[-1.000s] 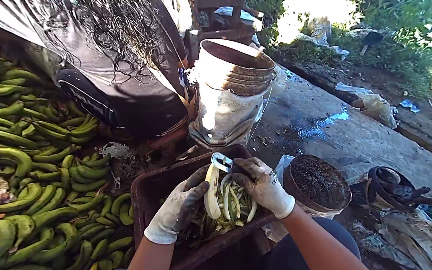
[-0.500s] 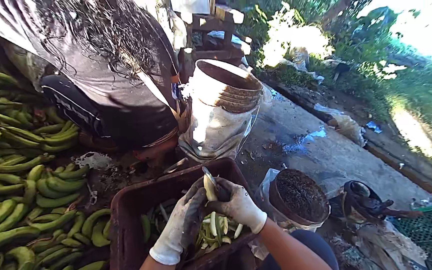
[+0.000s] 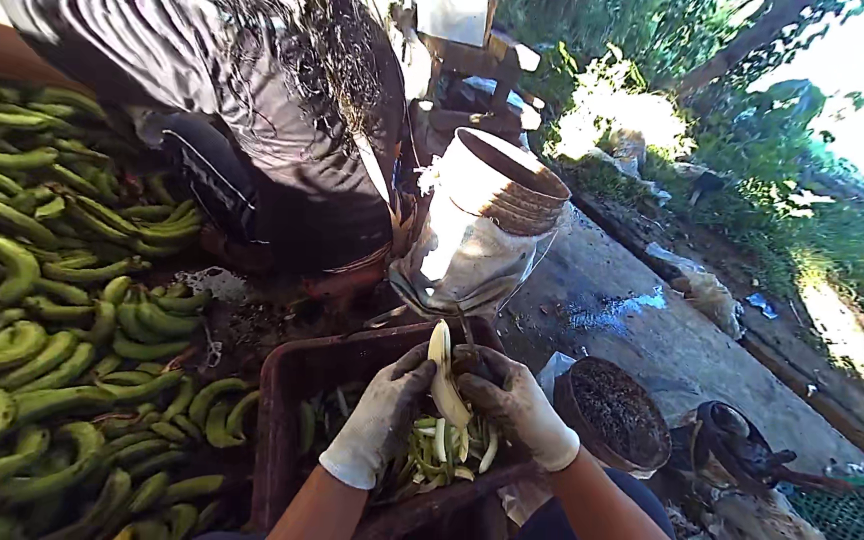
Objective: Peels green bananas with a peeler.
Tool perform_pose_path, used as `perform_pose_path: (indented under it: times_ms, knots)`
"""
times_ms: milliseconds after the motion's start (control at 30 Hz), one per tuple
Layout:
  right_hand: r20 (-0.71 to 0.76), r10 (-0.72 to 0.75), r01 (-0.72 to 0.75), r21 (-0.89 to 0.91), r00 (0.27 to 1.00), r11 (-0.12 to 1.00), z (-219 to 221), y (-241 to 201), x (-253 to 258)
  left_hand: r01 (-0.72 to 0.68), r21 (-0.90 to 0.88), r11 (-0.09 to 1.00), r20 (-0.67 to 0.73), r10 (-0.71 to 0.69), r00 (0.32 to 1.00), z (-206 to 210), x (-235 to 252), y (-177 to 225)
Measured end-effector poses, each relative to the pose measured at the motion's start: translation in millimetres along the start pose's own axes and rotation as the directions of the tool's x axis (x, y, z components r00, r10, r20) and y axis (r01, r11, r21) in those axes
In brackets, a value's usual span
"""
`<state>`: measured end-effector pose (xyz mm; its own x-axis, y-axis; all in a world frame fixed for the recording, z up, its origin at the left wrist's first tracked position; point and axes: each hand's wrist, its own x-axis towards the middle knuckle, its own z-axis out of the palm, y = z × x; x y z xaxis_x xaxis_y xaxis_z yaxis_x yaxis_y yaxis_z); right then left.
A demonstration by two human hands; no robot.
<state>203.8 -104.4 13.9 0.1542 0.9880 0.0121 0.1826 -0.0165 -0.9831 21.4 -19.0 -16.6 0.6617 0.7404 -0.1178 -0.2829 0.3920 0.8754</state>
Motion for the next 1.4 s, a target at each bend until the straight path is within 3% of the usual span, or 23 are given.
perform_pose_path:
  times_ms: [67, 200, 300, 433, 500, 633, 700, 800, 967, 1033, 1133, 1233, 1300, 1400]
  knots:
    - [-0.01, -0.095, 0.095, -0.034, 0.995, 0.995, -9.7, 5.1, 0.7, -0.007, -0.123, 0.992, -0.054, 0.0, 0.999, -2.0, 1.9, 4.3]
    - [0.054, -0.218, 0.223, -0.37, 0.974, 0.902, -30.2, 20.9, -3.1, -0.034, -0.142, 0.989, -0.113, 0.018, 0.993, -11.6, 7.6, 11.5]
    - [0.159, -0.272, 0.315, -0.438, 0.949, 0.842, -30.8, 25.5, -12.4, -0.042, -0.167, 0.985, -0.094, 0.026, 0.995, -11.5, 7.7, 10.4]
    - [0.223, -0.283, 0.359, -0.502, 0.933, 0.787, -27.4, 34.5, -14.2, -0.008, -0.132, 0.991, 0.031, 0.012, 0.999, -2.9, 4.1, 5.4]
    - [0.138, -0.275, 0.307, -0.5, 0.951, 0.81, -28.7, 39.3, -7.9, 0.028, -0.13, 0.991, 0.117, -0.013, 0.993, 3.1, -0.1, 1.0]
    - [-0.305, -0.24, 0.036, -0.549, 0.922, 0.835, -43.0, 43.3, 14.1, 0.074, -0.089, 0.993, 0.18, -0.057, 0.982, 7.8, -2.8, -2.1]
    - [-0.357, -0.211, 0.006, -0.497, 0.91, 0.868, -54.7, 41.3, 17.1, 0.044, -0.073, 0.996, 0.167, -0.031, 0.985, 6.2, -0.9, 0.5]
    - [-0.223, -0.277, 0.151, -0.456, 0.935, 0.877, -53.0, 34.9, 4.9, -0.022, -0.069, 0.997, 0.122, 0.031, 0.992, -3.0, 3.1, 0.9]
    - [0.204, -0.249, 0.313, -0.4, 0.947, 0.861, -34.3, 29.9, -15.5, -0.015, -0.224, 0.975, 0.081, 0.034, 0.996, -5.0, 3.5, -3.4]
    - [0.243, -0.246, 0.331, -0.424, 0.938, 0.843, -29.0, 33.5, -14.9, 0.005, -0.287, 0.958, 0.124, 0.032, 0.992, -0.9, 0.9, -4.2]
    - [-0.002, -0.229, 0.202, -0.471, 0.973, 0.859, -25.7, 39.4, -6.9, 0.037, -0.297, 0.954, 0.259, 0.043, 0.965, 0.2, -0.3, -10.3]
    - [-0.277, -0.137, -0.015, -0.485, 0.951, 0.874, -35.8, 38.4, 9.2, 0.03, -0.23, 0.973, 0.287, 0.038, 0.957, 4.8, -1.0, -5.6]
    - [-0.29, -0.158, 0.007, -0.461, 0.944, 0.887, -43.7, 36.9, 8.7, -0.008, -0.202, 0.979, 0.255, 0.06, 0.965, 3.4, -0.5, -0.6]
    - [-0.153, -0.293, 0.197, -0.451, 0.944, 0.871, -43.2, 33.8, -3.7, -0.062, -0.135, 0.989, 0.175, 0.085, 0.981, -5.2, 0.4, 5.2]
